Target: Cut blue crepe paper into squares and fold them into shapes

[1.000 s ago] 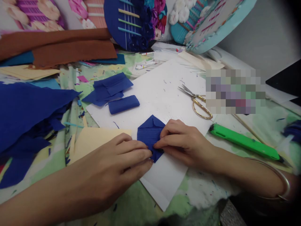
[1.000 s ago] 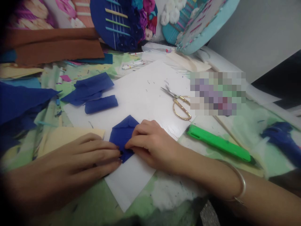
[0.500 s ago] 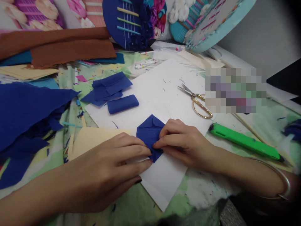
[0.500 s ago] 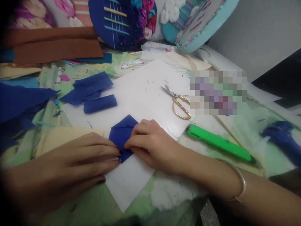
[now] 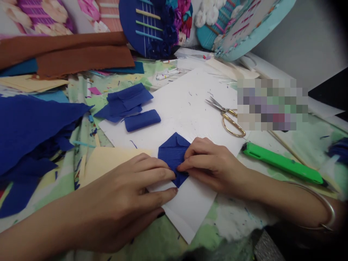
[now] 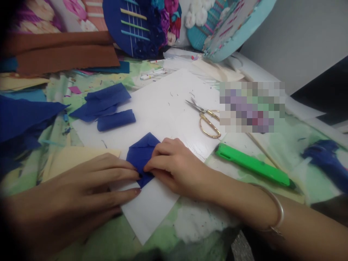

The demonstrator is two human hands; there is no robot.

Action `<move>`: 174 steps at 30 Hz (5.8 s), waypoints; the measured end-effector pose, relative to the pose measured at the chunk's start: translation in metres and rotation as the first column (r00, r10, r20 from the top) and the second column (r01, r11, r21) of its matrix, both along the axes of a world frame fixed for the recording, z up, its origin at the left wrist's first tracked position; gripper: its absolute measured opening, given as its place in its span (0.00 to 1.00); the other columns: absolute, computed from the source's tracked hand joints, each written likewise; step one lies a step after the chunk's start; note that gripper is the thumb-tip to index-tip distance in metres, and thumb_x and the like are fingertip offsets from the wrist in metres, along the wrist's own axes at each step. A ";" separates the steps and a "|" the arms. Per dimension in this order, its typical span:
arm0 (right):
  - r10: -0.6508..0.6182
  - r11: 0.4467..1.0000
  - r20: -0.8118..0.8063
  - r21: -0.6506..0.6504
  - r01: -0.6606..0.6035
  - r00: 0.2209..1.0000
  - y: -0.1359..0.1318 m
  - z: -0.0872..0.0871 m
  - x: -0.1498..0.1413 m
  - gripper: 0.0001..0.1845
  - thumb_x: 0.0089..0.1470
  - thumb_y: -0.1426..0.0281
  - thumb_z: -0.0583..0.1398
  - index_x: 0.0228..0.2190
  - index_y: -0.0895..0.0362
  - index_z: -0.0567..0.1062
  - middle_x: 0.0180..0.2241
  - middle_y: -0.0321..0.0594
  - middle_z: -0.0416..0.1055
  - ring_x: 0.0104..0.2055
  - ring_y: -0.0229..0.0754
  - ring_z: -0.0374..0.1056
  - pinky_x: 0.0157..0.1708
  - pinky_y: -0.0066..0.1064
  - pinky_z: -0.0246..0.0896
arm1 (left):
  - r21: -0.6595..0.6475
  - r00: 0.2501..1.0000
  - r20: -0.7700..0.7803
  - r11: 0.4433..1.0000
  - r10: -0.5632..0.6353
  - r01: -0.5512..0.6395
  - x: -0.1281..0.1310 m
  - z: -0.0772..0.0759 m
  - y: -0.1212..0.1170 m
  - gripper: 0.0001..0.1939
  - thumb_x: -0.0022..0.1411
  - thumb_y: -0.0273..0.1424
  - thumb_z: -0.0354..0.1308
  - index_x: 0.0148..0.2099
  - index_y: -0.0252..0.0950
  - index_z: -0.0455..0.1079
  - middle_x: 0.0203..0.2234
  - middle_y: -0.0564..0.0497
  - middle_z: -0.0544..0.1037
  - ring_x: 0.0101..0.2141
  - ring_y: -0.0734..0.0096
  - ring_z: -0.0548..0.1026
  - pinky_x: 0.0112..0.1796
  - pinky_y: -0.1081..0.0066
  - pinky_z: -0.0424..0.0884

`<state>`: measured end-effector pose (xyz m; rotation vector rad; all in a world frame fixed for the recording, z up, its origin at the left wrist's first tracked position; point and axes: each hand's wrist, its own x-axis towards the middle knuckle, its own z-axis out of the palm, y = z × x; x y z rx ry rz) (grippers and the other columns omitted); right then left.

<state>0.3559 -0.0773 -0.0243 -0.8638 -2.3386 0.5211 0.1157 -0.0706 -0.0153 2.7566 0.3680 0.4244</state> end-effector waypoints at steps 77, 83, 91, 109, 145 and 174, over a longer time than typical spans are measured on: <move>-0.084 0.973 -0.022 -0.219 0.077 0.996 -0.001 0.013 0.012 0.22 0.41 0.87 0.52 0.38 0.60 0.71 0.33 0.41 0.68 0.38 0.42 0.60 0.39 0.36 0.58 | 0.130 0.991 -0.133 0.992 0.018 -0.001 0.011 0.004 -0.008 0.33 0.54 0.45 0.61 0.57 0.31 0.62 0.41 0.43 0.71 0.42 0.52 0.65 0.43 0.53 0.59; 0.080 0.997 -0.008 0.018 -0.080 0.997 -0.005 0.012 0.019 0.14 0.51 0.83 0.53 0.36 0.61 0.75 0.36 0.46 0.69 0.40 0.42 0.61 0.39 0.37 0.62 | 0.174 0.987 -0.160 0.985 0.027 0.001 0.012 0.002 -0.007 0.32 0.57 0.45 0.57 0.59 0.31 0.61 0.41 0.43 0.71 0.42 0.52 0.66 0.44 0.52 0.59; 0.135 0.987 0.088 0.077 -0.142 0.987 -0.004 0.007 0.020 0.10 0.56 0.79 0.55 0.35 0.62 0.76 0.36 0.47 0.71 0.40 0.43 0.62 0.40 0.39 0.63 | 0.077 0.993 -0.108 0.996 0.044 -0.036 0.014 0.005 -0.010 0.33 0.55 0.45 0.59 0.58 0.33 0.61 0.42 0.41 0.70 0.42 0.50 0.66 0.43 0.49 0.61; 0.132 0.975 0.177 0.151 -0.160 0.975 -0.003 0.009 0.024 0.10 0.55 0.78 0.56 0.37 0.62 0.77 0.38 0.47 0.71 0.42 0.45 0.61 0.42 0.41 0.62 | -0.057 0.998 0.055 0.998 0.008 -0.005 0.004 0.000 -0.006 0.25 0.58 0.47 0.54 0.52 0.37 0.65 0.45 0.41 0.72 0.47 0.51 0.67 0.46 0.51 0.63; 0.240 0.930 0.279 0.210 -0.302 0.930 -0.015 0.012 0.017 0.14 0.61 0.76 0.51 0.42 0.69 0.74 0.45 0.53 0.73 0.51 0.47 0.65 0.48 0.41 0.65 | 0.239 0.990 -0.136 0.968 -0.046 0.078 -0.003 0.001 0.006 0.29 0.60 0.42 0.54 0.58 0.29 0.62 0.52 0.40 0.71 0.50 0.49 0.69 0.49 0.52 0.61; 0.264 0.944 0.311 0.111 -0.310 0.913 -0.015 0.013 0.016 0.15 0.62 0.75 0.50 0.46 0.65 0.72 0.45 0.50 0.71 0.51 0.46 0.62 0.49 0.43 0.58 | 0.119 0.983 -0.141 0.984 -0.119 0.136 -0.009 0.014 0.023 0.25 0.58 0.36 0.58 0.55 0.31 0.64 0.52 0.40 0.72 0.53 0.52 0.68 0.53 0.53 0.60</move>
